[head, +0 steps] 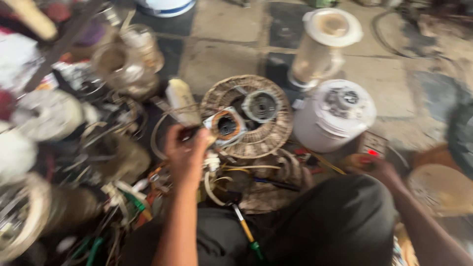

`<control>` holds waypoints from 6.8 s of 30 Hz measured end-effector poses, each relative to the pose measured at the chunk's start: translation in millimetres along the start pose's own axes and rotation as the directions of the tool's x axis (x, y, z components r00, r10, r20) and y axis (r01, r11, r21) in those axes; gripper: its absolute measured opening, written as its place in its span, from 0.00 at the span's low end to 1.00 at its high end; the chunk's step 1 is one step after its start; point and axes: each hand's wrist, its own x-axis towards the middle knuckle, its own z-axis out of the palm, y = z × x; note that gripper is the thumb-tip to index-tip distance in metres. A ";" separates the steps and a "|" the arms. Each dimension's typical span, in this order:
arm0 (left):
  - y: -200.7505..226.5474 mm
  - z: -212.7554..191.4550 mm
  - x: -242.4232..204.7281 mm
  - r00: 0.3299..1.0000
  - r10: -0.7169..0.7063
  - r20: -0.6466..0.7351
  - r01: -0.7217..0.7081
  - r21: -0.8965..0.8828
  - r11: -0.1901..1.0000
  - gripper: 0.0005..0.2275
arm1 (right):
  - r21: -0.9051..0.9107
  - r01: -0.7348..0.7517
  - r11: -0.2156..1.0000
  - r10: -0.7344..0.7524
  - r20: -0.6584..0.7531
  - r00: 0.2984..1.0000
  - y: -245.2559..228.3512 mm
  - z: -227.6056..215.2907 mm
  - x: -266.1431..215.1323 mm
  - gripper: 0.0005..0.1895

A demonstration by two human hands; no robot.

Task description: The person marks a motor component with a blue marker, then picks up and inspects various motor parts including a stator and rotor. They use a screwdriver to adjust or remove parts from the motor assembly and handle a plastic component, placing items on a woven mat.

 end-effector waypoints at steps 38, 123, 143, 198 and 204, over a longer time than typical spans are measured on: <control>46.0 20.3 -16.7 0.989 -0.063 -0.133 0.088 0.196 0.977 0.14 | -0.489 0.852 0.188 -0.979 -0.022 0.204 -421.5 -5.9 -150.5 0.20; 47.2 57.3 -50.4 0.720 -0.292 0.629 -0.153 0.554 0.818 0.47 | 0.588 -0.073 0.806 -0.270 0.474 0.838 -290.1 3.9 -131.5 0.33; 6.0 12.4 1.9 0.933 0.068 0.354 -0.333 0.774 0.538 0.58 | 0.974 0.140 0.177 -0.559 -0.017 0.829 -329.7 3.9 -54.0 0.28; -31.9 51.1 -1.2 0.907 0.252 0.338 -0.416 0.625 0.661 0.45 | 0.181 0.945 0.272 -0.944 -0.141 0.299 -390.9 28.0 -53.1 0.21; -32.3 50.2 -1.5 0.899 0.273 0.343 -0.435 0.615 0.657 0.44 | 0.124 0.951 0.283 -0.945 -0.133 0.298 -393.8 26.4 -58.5 0.21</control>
